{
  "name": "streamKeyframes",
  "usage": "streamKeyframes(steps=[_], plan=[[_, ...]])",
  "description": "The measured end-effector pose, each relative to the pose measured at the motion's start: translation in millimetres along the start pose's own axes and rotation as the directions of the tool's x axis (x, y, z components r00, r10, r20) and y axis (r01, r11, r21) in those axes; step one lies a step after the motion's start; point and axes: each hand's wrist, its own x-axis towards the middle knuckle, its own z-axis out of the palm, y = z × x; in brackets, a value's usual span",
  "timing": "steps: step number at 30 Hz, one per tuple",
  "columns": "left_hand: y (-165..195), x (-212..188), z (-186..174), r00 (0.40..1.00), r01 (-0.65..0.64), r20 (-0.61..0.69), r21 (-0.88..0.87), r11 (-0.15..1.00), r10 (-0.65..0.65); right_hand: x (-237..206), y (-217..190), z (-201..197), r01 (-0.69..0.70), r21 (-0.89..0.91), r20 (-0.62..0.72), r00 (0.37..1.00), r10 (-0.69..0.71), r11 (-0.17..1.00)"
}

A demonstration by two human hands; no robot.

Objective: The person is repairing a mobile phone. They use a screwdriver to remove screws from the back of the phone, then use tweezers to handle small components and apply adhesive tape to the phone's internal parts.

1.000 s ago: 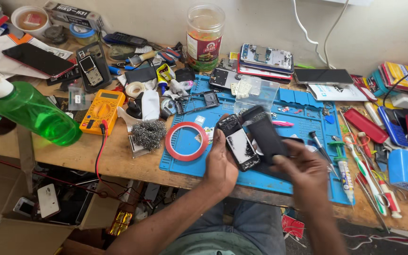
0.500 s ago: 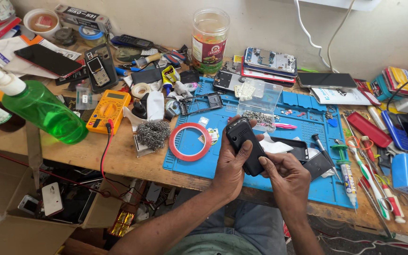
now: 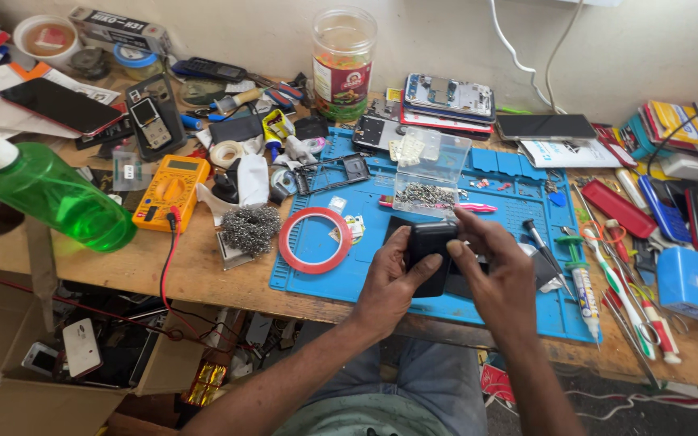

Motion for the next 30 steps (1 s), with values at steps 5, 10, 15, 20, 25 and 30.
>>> streamKeyframes(steps=[5,10,15,20,25,30], plan=[[8.5,6.0,-6.7,1.000,-0.023,0.010,0.143,0.989,0.022,15.1,1.8,-11.4,-0.151,0.016,0.077,0.986,0.149,0.988],[26.7,13.4,-17.1,0.999,-0.039,-0.019,0.360,0.932,0.049,9.3,2.1,-10.1,-0.154,0.193,0.077,0.987,0.141,0.969],[31.4,24.0,-16.5,0.993,-0.002,-0.107,0.370,0.929,0.045,9.7,8.3,-9.3,-0.225,0.228,0.140,0.970,0.197,0.947],[34.7,26.0,-18.1,0.994,0.105,-0.047,0.177,0.979,-0.098,13.9,17.5,-14.9,-0.297,0.328,0.182,0.951,0.249,0.897],[31.4,22.9,-23.7,0.992,0.125,-0.029,0.244,0.962,-0.121,12.5,25.6,-8.7,-0.358,0.393,0.235,0.930,0.284,0.847],[27.2,23.8,-29.5,0.998,0.056,-0.039,0.265,0.963,-0.047,4.8,34.2,-4.3,-0.364,0.363,0.318,0.914,0.253,0.858]])
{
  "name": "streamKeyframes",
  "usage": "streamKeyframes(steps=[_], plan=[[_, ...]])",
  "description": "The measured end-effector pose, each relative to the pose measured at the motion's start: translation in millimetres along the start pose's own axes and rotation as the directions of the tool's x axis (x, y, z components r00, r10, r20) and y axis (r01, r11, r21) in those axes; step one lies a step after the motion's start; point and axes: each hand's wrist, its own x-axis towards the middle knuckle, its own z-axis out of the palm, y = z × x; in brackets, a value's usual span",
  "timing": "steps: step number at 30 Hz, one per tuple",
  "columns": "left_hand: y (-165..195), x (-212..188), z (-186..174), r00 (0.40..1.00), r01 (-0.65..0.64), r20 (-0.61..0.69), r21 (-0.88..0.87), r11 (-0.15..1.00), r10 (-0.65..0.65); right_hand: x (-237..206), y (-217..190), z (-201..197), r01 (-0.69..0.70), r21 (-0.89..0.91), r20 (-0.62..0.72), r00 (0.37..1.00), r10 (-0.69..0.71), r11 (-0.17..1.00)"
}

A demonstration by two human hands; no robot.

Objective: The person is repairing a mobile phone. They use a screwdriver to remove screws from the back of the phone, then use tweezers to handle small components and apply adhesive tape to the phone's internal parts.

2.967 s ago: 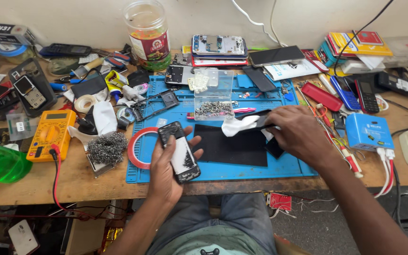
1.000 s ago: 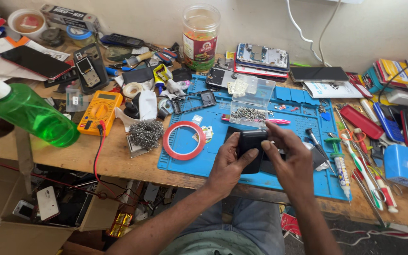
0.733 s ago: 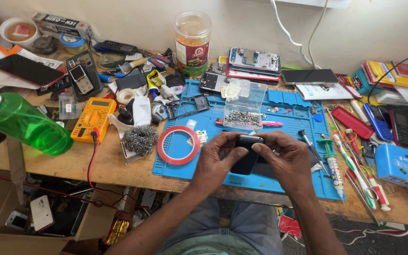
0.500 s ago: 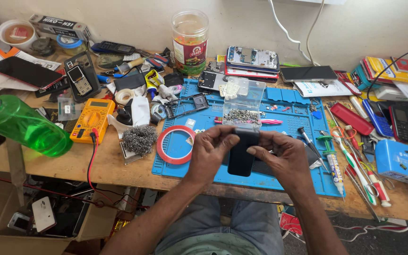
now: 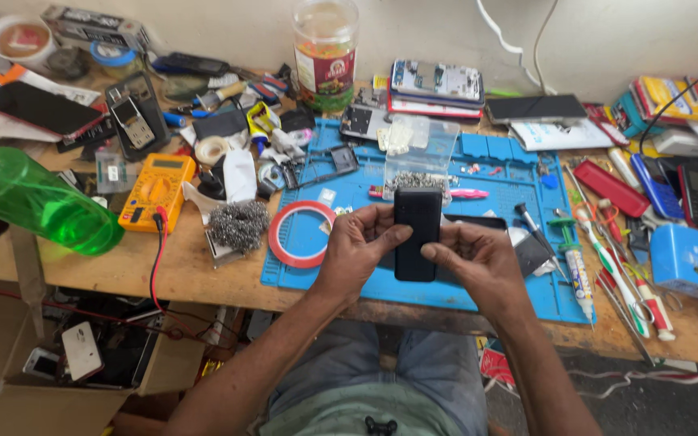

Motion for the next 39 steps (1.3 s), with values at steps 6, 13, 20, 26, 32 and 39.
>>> streamKeyframes(steps=[6,13,20,26,32,39], plan=[[-7.8,-11.3,0.1,0.981,0.140,0.113,0.137,0.981,-0.156,4.8,7.6,-9.2,0.001,0.033,-0.065,0.998,0.001,0.999],[-15.3,-17.1,-5.7,0.993,0.103,0.046,0.069,0.992,-0.106,-0.3,7.6,-1.9,-0.079,0.004,0.016,0.997,0.079,0.997],[14.4,-12.9,2.1,0.987,-0.149,0.101,0.314,0.938,0.123,-13.3,-29.6,-0.8,0.137,-0.444,-0.004,0.988,-0.154,0.885],[31.6,-5.6,-10.0,0.943,-0.326,0.264,0.631,0.704,0.201,-23.5,-38.2,-4.6,0.383,-0.870,0.241,0.879,-0.411,0.310],[12.2,-5.0,-10.2,0.969,-0.246,0.191,0.645,0.723,0.160,-20.3,-9.7,-5.8,0.383,-0.791,0.147,0.876,-0.459,0.477],[7.1,-5.2,-10.2,0.987,-0.146,0.148,0.697,0.702,0.059,-17.7,5.3,-6.0,0.298,-0.700,0.024,0.918,-0.395,0.649]])
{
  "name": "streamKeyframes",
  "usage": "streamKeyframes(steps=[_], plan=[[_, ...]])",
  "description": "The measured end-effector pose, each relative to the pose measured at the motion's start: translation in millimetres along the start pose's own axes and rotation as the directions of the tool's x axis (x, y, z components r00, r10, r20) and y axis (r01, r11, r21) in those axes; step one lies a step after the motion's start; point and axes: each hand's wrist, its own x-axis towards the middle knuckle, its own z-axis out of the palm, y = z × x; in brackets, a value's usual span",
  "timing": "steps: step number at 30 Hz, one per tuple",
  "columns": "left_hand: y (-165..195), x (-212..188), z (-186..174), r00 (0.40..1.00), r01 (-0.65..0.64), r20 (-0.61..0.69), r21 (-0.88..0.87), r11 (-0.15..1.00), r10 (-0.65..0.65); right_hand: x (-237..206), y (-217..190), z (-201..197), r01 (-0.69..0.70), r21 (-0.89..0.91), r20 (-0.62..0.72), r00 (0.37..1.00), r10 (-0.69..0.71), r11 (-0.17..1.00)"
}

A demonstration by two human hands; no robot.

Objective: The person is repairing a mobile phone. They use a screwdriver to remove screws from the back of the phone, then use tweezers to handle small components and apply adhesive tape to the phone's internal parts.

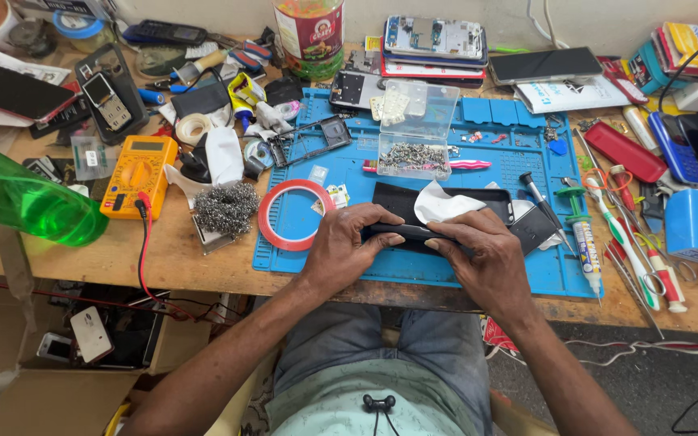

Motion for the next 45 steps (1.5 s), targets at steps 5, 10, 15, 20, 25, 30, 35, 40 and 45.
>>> streamKeyframes(steps=[5,10,15,20,25,30,35,40,45], plan=[[-5.5,5.0,-13.8,0.993,-0.095,0.062,-0.148,0.984,0.105,-0.9,9.8,-5.3,-0.147,0.077,0.020,0.989,0.146,0.986],[-13.7,1.3,-14.4,0.987,0.097,0.136,-0.060,0.993,-0.088,-7.7,21.9,-5.3,-0.253,0.142,0.050,0.967,0.249,0.957],[-2.0,8.4,-13.4,0.997,0.014,0.078,-0.221,0.975,0.004,-9.1,15.9,-15.2,-0.157,0.144,-0.041,0.986,0.165,0.977],[34.7,-1.3,35.5,0.927,0.107,-0.034,-0.930,0.350,-0.374,-12.8,-18.5,-10.5,0.247,-0.164,-0.312,0.906,-0.288,0.955],[29.9,-3.1,52.3,0.928,0.055,-0.022,-0.979,0.197,-0.371,-18.3,-43.2,1.7,0.333,-0.386,-0.154,0.896,-0.416,0.860],[25.9,-2.5,54.1,0.972,0.071,0.003,-0.958,0.279,-0.237,-15.4,-29.6,-4.3,-0.066,0.199,-0.174,0.979,0.102,0.978],[35.8,-2.7,56.3,0.997,0.077,0.065,-0.805,0.588,-0.041,-11.4,0.5,-4.0,-0.334,0.504,-0.010,0.920,0.391,0.797],[38.7,-2.8,46.2,0.997,-0.073,-0.048,-0.714,0.696,0.056,-16.4,8.9,3.0,-0.087,0.424,-0.181,0.967,0.179,0.901],[37.0,0.3,44.5,0.993,-0.115,-0.083,-0.615,0.780,0.081,-17.5,-1.5,1.5,-0.089,0.388,-0.168,0.972,0.165,0.917]])
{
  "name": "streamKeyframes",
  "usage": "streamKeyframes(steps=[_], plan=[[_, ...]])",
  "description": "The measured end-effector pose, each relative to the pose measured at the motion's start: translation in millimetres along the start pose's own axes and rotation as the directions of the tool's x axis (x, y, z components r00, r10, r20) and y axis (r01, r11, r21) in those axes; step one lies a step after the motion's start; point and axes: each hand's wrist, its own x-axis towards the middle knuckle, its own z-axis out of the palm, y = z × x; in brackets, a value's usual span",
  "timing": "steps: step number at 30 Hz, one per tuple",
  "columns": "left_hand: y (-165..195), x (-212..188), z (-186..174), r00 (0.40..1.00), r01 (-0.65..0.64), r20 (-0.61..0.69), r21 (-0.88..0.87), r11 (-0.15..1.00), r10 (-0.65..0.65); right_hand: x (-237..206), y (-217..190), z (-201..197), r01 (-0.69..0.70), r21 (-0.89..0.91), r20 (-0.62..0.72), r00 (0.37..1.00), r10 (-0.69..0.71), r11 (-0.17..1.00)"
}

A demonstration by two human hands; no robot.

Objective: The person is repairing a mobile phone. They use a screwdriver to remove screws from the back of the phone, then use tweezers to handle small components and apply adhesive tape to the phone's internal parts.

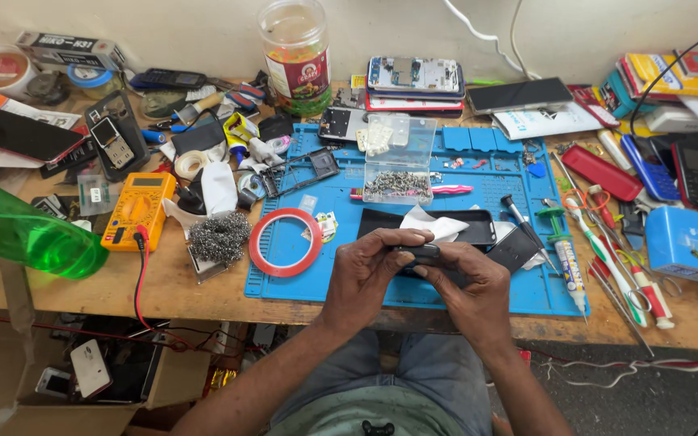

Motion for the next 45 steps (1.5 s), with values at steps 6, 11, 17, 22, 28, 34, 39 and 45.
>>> streamKeyframes(steps=[6,11,17,22,28,34,39,45], plan=[[-1.3,-0.4,0.6,0.993,-0.120,0.037,0.187,0.975,0.115,-5.4,-13.9,-14.7,0.137,-0.086,-0.061,0.988,-0.142,0.987],[0.9,-0.8,-2.2,0.991,-0.128,0.064,0.295,0.947,0.114,-4.4,-14.4,-18.2,0.150,-0.052,-0.054,0.987,-0.152,0.987],[-4.2,2.4,-11.8,0.993,0.098,0.058,0.140,0.985,-0.107,-1.5,-3.9,-15.4,0.107,-0.021,-0.041,0.993,-0.108,0.994],[-17.8,-1.2,-21.3,0.993,0.114,-0.010,0.086,0.990,-0.114,0.2,14.2,-11.1,0.013,-0.139,0.065,0.998,-0.004,0.990],[-37.6,2.3,-16.4,0.954,0.271,-0.111,-0.066,0.960,-0.277,-2.4,27.2,-26.2,-0.065,0.005,0.098,0.993,0.064,0.998],[-73.6,-39.0,16.2,0.826,0.539,-0.128,-0.101,0.836,-0.548,-15.6,17.2,-53.2,-0.254,0.189,0.071,0.967,0.244,0.949],[-91.3,-44.0,8.8,0.850,0.496,-0.053,-0.257,0.830,-0.524,-79.3,24.3,-111.9,0.092,-0.089,-0.118,0.988,-0.103,0.992],[-84.2,-57.2,3.0,0.885,0.454,0.022,-0.267,0.850,-0.466,-180.7,127.0,-230.7,-0.496,-0.328,-0.690,0.707,0.154,0.804]])
